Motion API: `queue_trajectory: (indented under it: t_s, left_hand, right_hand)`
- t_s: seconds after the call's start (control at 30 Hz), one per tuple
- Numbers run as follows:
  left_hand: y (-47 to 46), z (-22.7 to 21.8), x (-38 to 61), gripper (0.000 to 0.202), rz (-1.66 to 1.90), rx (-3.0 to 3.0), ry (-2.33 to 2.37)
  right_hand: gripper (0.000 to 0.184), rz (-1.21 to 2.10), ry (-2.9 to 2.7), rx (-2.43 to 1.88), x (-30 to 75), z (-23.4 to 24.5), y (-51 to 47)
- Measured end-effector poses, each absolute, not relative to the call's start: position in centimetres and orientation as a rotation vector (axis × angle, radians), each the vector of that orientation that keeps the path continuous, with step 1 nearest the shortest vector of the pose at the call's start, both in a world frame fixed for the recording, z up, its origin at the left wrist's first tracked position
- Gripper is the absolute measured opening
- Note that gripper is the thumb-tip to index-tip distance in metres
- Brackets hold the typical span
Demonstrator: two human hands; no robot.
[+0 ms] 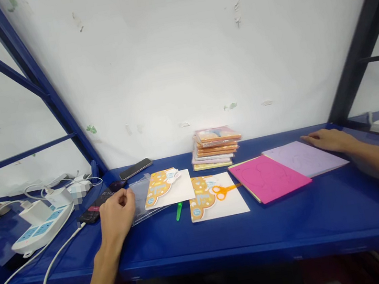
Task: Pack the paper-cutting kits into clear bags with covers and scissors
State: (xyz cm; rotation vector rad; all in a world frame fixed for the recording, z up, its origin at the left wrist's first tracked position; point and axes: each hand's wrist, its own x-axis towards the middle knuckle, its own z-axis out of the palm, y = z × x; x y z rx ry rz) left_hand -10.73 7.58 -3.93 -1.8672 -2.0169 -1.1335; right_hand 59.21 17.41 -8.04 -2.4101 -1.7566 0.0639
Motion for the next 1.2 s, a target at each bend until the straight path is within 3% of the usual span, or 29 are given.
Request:
queue_trajectory:
  t_s: [1.2]
  left_hand:
    - [7.55, -3.83, -10.59, 0.038, -1.129, -1.873, -2.012]
  right_hand:
    - [0.063, 0.108, -1.743, -2.395, 59.23, -8.05, 17.41]
